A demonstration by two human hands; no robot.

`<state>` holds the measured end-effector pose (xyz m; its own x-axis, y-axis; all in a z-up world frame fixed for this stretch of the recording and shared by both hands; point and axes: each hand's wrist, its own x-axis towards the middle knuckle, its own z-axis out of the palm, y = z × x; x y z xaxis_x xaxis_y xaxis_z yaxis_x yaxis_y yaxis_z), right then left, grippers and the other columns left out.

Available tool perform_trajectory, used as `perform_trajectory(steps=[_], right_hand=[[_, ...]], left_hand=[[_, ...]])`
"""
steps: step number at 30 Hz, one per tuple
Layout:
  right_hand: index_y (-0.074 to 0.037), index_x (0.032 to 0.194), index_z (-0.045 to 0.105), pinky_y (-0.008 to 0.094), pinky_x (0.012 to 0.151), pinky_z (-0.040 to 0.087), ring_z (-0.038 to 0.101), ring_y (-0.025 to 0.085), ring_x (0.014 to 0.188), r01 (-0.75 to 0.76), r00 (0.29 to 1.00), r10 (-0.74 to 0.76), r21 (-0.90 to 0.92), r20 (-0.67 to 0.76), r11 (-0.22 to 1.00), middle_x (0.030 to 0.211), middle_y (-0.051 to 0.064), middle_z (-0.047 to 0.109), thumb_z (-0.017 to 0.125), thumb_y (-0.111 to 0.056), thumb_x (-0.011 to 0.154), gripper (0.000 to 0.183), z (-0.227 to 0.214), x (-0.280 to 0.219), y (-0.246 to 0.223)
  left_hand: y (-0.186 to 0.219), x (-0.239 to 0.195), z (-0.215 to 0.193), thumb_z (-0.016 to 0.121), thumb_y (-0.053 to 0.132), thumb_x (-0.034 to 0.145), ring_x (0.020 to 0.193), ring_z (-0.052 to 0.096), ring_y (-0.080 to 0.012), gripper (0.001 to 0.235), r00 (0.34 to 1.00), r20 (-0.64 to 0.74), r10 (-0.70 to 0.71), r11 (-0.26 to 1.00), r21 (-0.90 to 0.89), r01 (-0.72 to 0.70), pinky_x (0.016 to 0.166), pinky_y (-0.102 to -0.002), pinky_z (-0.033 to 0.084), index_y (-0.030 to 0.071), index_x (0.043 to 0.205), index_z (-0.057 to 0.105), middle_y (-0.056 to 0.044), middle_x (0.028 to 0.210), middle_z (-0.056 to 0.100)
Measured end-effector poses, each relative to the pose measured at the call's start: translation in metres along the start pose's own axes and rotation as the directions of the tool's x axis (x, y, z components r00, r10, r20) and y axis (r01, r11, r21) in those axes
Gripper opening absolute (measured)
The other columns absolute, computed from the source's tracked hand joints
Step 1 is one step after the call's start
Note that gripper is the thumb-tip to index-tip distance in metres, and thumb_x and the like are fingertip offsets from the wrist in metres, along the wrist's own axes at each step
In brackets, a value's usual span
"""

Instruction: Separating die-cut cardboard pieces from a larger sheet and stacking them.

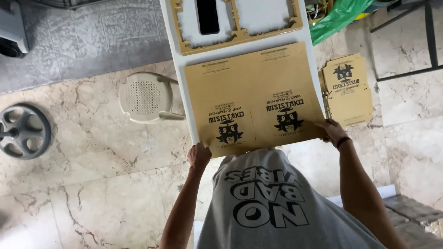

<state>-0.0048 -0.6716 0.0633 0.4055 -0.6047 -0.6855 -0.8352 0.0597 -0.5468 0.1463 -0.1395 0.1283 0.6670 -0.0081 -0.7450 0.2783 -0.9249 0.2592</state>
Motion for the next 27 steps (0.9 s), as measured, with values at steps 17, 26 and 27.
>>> perform_trajectory(steps=[17,26,27], right_hand=[[0.007,0.130,0.062,0.050,0.046,0.052,0.058,0.046,0.065,0.057,0.980,-0.091,0.185,0.178,0.981,0.100,0.040,0.060,0.084,-0.027,0.092,0.056,0.003,-0.019,0.018],[0.010,0.119,0.061,0.038,0.039,0.045,0.058,0.039,0.061,-0.043,0.968,-0.043,0.334,0.247,0.942,0.090,0.029,0.057,0.086,-0.036,0.090,0.060,0.029,-0.055,0.057],[0.010,0.119,0.061,0.038,0.039,0.045,0.058,0.039,0.061,-0.049,0.970,-0.035,0.337,0.241,0.940,0.090,0.029,0.057,0.086,-0.036,0.090,0.060,0.026,-0.052,0.065]], left_hand=[[-0.035,0.013,0.029,0.047,0.030,0.095,0.113,0.070,-0.0360,0.043,0.986,-0.158,-0.042,0.958,-0.287,-0.006,0.095,-0.053,0.056,0.019,0.131,0.068,-0.013,0.115,0.076],[-0.049,-0.051,-0.006,0.056,0.010,0.088,0.095,0.072,-0.0449,0.066,1.000,0.028,-0.013,0.823,-0.567,0.026,0.065,-0.041,0.067,0.010,0.154,0.045,-0.030,0.118,0.069],[-0.063,-0.051,0.019,0.056,0.010,0.088,0.095,0.072,-0.0449,0.066,0.999,0.035,-0.009,0.827,-0.561,0.027,0.065,-0.041,0.067,0.010,0.154,0.045,-0.030,0.118,0.069]])
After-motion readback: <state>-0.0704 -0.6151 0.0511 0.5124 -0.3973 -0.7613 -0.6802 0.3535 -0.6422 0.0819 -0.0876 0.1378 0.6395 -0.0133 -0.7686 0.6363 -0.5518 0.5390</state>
